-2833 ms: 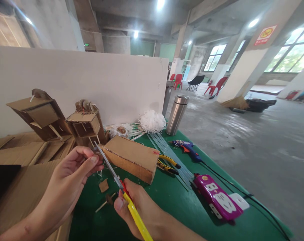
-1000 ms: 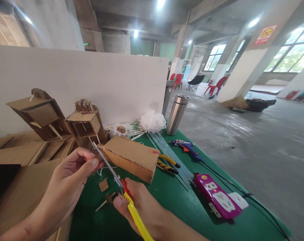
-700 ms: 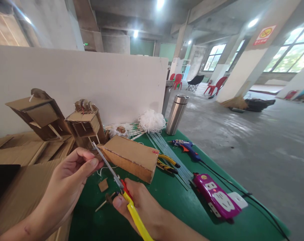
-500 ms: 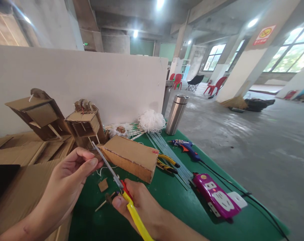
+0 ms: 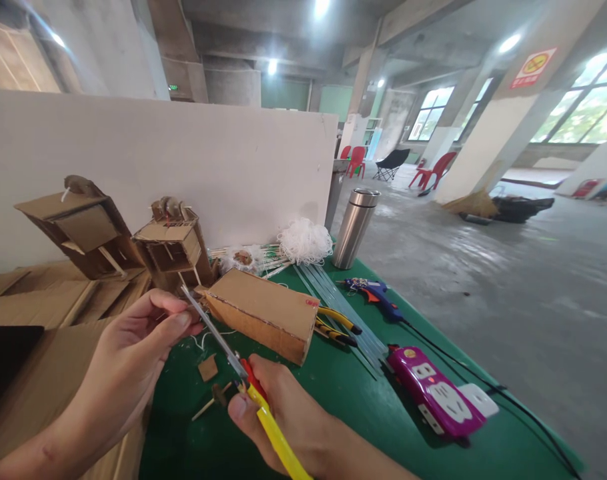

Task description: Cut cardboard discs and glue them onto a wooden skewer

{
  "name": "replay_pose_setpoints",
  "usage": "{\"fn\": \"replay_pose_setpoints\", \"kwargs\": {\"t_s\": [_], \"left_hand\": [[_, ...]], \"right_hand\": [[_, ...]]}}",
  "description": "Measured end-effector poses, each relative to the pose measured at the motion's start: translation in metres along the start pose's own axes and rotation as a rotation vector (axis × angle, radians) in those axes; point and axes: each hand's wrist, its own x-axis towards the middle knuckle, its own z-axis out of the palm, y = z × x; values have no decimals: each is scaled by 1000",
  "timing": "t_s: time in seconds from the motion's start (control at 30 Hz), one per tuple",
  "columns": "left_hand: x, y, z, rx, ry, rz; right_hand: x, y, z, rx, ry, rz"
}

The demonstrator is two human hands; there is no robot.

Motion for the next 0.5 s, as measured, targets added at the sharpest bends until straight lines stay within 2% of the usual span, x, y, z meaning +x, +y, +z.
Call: {"fn": "replay_pose_setpoints", "kwargs": {"t_s": [0.27,0.5], "left_hand": [[2,3,-1,10,-17,-33],[2,3,-2,29,-39,-5]], "right_hand": [[2,4,0,-10,5,-5],[0,1,1,-18,-16,1]]}}
